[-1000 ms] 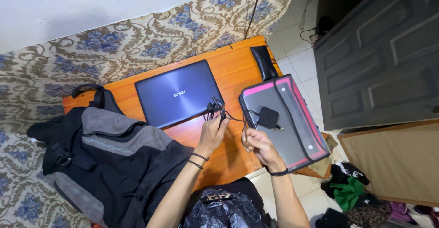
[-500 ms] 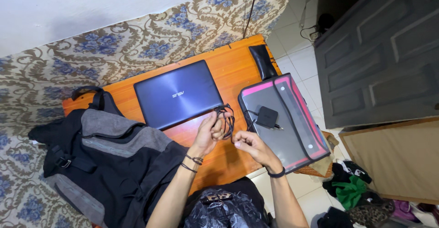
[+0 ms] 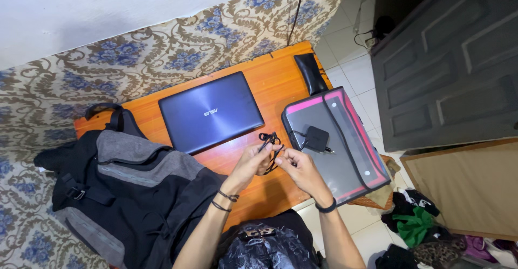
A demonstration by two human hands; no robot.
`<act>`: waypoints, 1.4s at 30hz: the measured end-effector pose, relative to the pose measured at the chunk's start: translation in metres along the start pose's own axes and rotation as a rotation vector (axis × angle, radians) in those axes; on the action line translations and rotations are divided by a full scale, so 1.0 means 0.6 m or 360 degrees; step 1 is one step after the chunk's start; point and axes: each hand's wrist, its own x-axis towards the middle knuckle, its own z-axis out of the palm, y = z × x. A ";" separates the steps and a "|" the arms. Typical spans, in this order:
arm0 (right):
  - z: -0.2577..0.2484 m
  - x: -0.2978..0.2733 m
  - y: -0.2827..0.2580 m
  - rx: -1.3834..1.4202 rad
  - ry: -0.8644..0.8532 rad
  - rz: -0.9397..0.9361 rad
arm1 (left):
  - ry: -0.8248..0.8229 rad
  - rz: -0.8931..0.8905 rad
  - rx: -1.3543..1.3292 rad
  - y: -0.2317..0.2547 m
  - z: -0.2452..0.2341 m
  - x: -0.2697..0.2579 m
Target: The person coils a short USB cable and a longer laptop charger cable by hand on a wooden table. They place the coiled cables into a black backpack and a pink laptop sleeve, respectively, without using any tools.
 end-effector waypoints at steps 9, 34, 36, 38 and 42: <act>0.025 0.006 0.031 0.0269 0.0360 0.0030 | 0.0092 -0.0187 0.0259 0.001 0.024 -0.017; 0.078 -0.021 0.021 0.0133 0.0463 -0.0041 | 0.0300 0.0532 -0.0752 -0.103 -0.027 0.031; 0.071 -0.022 0.006 -0.0187 0.0474 -0.0141 | 0.0340 0.0534 -0.0762 -0.100 -0.032 0.028; 0.058 -0.021 -0.001 -0.0544 0.0462 -0.0164 | 0.0474 0.0449 -0.0573 -0.089 -0.030 0.022; 0.041 -0.014 0.017 -0.0231 0.0480 -0.0077 | 0.0609 0.0345 -0.0137 -0.057 -0.017 0.013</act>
